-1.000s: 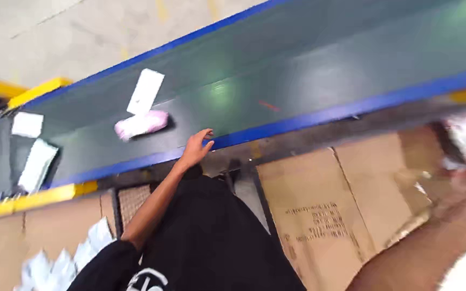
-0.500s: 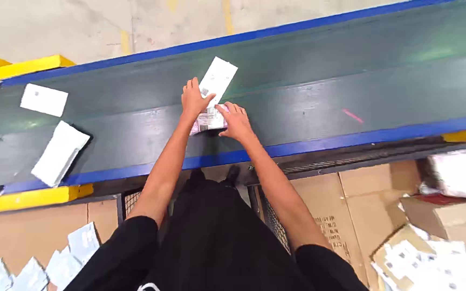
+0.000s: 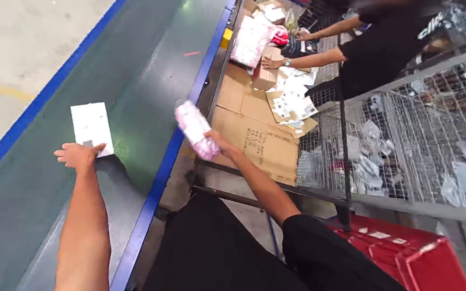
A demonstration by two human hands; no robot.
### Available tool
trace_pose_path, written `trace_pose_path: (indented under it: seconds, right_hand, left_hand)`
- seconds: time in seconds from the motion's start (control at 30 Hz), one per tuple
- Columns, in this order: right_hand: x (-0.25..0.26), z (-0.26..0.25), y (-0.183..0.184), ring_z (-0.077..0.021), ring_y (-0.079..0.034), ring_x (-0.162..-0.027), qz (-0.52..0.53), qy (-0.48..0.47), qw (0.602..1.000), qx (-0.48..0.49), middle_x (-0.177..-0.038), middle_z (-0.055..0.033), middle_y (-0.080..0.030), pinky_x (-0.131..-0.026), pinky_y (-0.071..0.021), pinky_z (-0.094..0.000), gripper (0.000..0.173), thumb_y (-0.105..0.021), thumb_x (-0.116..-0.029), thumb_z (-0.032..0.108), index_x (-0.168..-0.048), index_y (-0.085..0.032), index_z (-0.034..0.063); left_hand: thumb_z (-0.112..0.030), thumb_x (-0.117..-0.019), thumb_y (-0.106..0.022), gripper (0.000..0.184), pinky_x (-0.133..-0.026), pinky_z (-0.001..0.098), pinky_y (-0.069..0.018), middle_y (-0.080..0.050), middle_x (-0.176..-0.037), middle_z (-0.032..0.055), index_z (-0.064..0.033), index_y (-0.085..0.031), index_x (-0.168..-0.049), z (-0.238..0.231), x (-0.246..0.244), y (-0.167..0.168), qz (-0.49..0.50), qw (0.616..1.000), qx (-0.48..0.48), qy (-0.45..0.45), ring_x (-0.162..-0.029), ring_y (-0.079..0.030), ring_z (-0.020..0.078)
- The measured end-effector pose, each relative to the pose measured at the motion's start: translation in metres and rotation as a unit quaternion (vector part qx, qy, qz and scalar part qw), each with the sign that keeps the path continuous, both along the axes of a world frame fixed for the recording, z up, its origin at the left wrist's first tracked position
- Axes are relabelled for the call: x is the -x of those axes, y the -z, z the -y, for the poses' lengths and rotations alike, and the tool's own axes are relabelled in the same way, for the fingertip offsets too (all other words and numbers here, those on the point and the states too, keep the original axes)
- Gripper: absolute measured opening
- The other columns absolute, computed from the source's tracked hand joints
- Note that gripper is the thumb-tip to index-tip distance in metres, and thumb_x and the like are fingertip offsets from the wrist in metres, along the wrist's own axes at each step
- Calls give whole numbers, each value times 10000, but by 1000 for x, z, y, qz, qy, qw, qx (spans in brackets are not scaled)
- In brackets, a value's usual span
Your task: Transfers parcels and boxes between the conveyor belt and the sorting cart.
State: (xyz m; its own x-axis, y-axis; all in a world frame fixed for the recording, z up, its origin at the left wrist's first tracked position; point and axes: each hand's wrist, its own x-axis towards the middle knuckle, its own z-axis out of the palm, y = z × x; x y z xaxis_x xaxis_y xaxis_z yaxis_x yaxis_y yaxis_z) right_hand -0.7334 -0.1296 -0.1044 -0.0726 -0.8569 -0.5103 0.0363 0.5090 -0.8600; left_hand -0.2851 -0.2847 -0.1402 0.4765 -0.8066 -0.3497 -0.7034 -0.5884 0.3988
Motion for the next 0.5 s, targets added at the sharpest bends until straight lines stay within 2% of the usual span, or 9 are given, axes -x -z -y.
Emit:
trace_pose_path:
  seconds: [0.07,0.13,0.17,0.23,0.33,0.4,0.43,0.5]
  right_hand:
    - [67,24,-16,-185,-672,-946,-25,107,994,16,-1086,-100,-684,-826,-578,-410,439,-445,-1069,409,-1320,-578,74]
    - [135,62,-39,-188,-665,-984,-49,192,978,60,-1146,-86,-675,-819,-573,-419,507,-412,-1057,496,-1381,-548,131]
    - [168,87,-51,-215,-666,-1040,-48,229,968,88,-1203,-103,-664,-855,-581,-454,540,-406,-1051,509,-1423,-511,131]
    - [227,131,-81,-261,-674,-1068,-52,283,950,119,-1252,-128,-656,-851,-590,-494,610,-442,-1024,557,-1472,-466,144]
    - [290,163,-117,-293,-695,-1010,-93,271,955,79,-1245,-139,-659,-768,-606,-498,707,-506,-970,657,-1492,-448,184]
    - [317,165,-122,-275,-697,-954,-78,236,969,7,-1172,-126,-681,-746,-595,-475,671,-520,-939,674,-1401,-541,188]
    - [327,163,-119,-253,-690,-902,-60,219,973,-29,-1114,-111,-686,-715,-583,-445,627,-517,-932,665,-1334,-578,187]
    - [343,156,-103,-223,-678,-854,-27,186,978,-88,-1058,-93,-675,-701,-579,-404,570,-512,-941,636,-1264,-593,174]
  left_hand:
    - [-394,-657,-948,1168,-1113,696,-354,-228,-1584,399,105,-334,-1516,12,16,1,10,1000,-10,7,-1458,-275,562]
    - [-351,-653,-958,1135,-1115,677,-367,-330,-1530,404,122,-356,-1490,24,31,2,10,999,-36,14,-1430,-345,545]
    - [-336,-656,-960,1098,-1110,666,-381,-385,-1496,402,133,-383,-1464,29,37,1,10,999,-47,20,-1409,-389,533]
    - [-307,-679,-955,985,-1118,645,-379,-455,-1439,403,159,-461,-1393,37,51,-1,6,997,-66,40,-1383,-434,518]
    - [-316,-706,-948,878,-1119,640,-375,-522,-1381,388,150,-538,-1328,39,67,6,-28,995,-61,70,-1347,-480,502]
    - [-289,-748,-923,776,-1102,650,-386,-558,-1350,367,122,-573,-1305,31,81,7,-65,994,-20,81,-1311,-517,489]
    - [-261,-787,-894,722,-1095,627,-416,-572,-1352,339,97,-571,-1324,25,87,7,-102,992,13,73,-1294,-545,455]
    - [-218,-881,-805,635,-1047,518,-502,-599,-1353,256,34,-531,-1395,8,101,7,-199,975,82,53,-1219,-618,327]
